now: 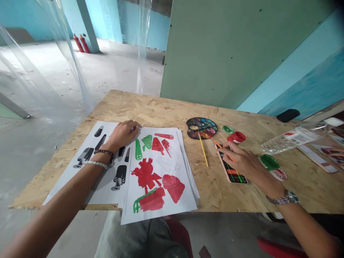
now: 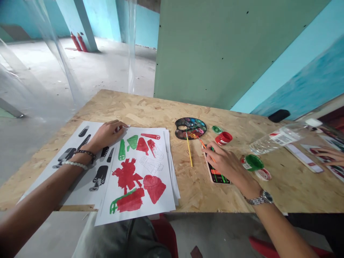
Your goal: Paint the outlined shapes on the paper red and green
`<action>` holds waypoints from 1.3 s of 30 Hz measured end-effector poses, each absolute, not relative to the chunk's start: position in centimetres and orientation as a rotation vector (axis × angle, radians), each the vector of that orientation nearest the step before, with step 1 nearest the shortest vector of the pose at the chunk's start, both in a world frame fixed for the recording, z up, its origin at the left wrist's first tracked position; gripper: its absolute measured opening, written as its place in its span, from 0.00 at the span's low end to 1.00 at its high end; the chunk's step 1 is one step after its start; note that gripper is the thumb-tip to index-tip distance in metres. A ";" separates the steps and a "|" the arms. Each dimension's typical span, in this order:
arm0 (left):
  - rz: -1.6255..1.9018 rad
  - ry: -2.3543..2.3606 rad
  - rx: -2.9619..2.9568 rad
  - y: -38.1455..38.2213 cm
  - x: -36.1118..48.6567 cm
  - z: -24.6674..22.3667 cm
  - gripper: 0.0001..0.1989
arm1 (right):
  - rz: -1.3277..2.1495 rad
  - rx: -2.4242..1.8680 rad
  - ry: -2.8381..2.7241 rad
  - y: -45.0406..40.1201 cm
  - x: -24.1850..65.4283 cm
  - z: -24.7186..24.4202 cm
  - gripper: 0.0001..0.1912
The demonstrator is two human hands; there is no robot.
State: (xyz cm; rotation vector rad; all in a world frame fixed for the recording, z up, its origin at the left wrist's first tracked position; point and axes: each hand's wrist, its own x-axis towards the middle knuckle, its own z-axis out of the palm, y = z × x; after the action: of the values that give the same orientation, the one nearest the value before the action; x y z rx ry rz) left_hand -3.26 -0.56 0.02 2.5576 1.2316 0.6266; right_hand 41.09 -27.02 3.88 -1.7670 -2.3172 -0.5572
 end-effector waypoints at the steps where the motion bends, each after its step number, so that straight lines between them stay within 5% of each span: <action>1: 0.623 1.234 2.559 -0.6 -3.3 0.0 0.22 | -0.558 -1.768 -2.313 -27.0 41.2 3.9 0.16; 39: 0.623 1.230 2.571 -0.5 -3.3 -0.2 0.23 | -0.615 -1.777 -2.258 -28.0 41.4 2.8 0.18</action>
State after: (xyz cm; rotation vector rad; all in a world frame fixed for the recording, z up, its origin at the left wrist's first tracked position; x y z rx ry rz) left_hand -3.29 -0.52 -0.21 2.5713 1.2297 0.6226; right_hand 41.39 -27.96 2.78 -1.7766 -2.2579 -0.6154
